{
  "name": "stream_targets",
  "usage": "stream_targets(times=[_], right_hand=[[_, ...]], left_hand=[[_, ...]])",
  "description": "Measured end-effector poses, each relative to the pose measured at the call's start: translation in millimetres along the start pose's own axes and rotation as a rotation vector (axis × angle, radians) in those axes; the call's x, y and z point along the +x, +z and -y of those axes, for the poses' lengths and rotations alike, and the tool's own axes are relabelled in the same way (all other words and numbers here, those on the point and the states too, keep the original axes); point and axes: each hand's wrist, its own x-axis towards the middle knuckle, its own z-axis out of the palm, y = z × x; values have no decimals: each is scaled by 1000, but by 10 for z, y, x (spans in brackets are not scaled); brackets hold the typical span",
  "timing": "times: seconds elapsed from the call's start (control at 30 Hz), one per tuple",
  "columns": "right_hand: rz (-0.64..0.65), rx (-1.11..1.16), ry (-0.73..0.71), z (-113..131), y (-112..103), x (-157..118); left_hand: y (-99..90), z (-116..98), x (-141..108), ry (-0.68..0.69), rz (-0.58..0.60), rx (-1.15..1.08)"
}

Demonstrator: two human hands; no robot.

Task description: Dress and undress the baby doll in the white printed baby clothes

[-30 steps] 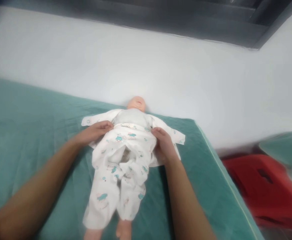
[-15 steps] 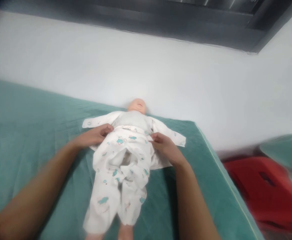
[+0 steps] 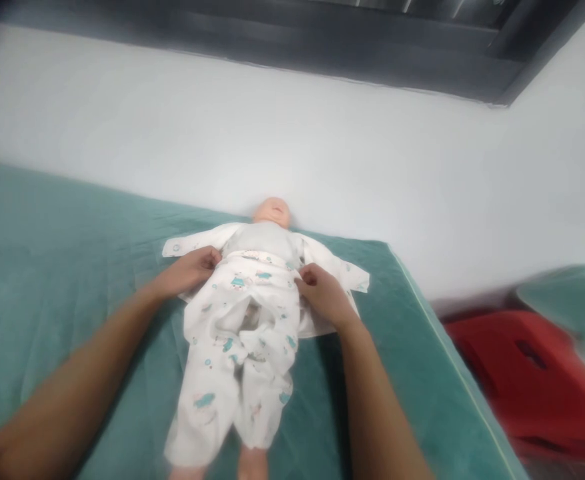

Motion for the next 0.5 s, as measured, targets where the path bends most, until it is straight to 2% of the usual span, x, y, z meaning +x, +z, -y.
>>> stream_targets(times=[0.1,0.23,0.37,0.5], right_hand=[[-59,-180,-27,-70,23,29],[-66,-382,11,-77,40,32],[-70,-446,27,43,88,7],[-101,-407,10,148,155,0]], left_hand=[[-3,38,16,18,-37,27],[-6,107,46,5,-126,82],[30,127,73,-54,-202,71],[100,63,108,-119,-174,194]])
